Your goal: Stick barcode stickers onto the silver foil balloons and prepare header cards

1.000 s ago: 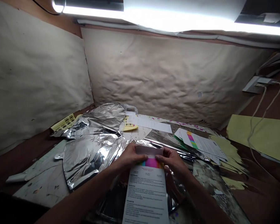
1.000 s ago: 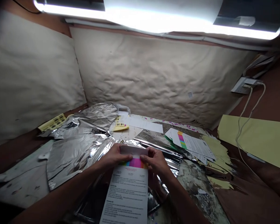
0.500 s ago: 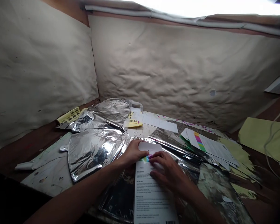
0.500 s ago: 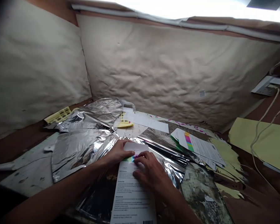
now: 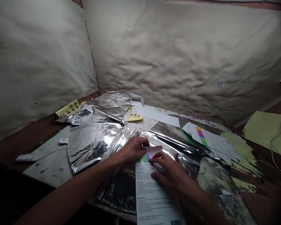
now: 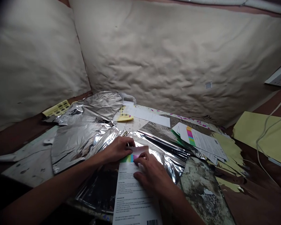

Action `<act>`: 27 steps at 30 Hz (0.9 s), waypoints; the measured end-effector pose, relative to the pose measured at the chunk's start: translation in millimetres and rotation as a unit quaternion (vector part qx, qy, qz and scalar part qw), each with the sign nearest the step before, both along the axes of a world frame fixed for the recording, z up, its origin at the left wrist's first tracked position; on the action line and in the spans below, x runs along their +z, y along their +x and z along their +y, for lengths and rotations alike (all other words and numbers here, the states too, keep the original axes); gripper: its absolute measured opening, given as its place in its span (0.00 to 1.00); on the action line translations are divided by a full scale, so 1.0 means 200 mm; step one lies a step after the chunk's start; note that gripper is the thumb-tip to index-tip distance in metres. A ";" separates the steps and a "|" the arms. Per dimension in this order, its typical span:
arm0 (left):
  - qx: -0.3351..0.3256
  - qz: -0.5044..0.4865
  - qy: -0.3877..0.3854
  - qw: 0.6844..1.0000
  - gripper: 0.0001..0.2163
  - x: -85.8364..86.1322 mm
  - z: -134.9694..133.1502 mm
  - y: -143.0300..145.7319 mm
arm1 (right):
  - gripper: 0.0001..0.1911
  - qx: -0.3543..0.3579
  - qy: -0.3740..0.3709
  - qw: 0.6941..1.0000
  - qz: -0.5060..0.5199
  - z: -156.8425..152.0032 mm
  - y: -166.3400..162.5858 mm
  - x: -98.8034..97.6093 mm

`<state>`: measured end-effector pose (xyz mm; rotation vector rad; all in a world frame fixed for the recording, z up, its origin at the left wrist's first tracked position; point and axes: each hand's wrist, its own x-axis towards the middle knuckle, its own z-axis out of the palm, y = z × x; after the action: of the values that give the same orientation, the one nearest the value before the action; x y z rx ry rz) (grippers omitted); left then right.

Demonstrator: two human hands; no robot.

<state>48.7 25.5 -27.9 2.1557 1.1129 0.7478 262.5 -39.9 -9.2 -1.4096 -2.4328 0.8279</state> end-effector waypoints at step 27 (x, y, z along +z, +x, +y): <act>-0.128 0.152 0.113 0.974 0.14 0.01 -0.21 -0.03 | 0.07 -0.023 0.293 0.955 0.038 -0.14 -0.05 -0.20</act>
<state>43.2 -17.3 -25.7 2.6124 0.9003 0.4556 253.0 -68.8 -48.4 -1.1644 -2.2964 0.1150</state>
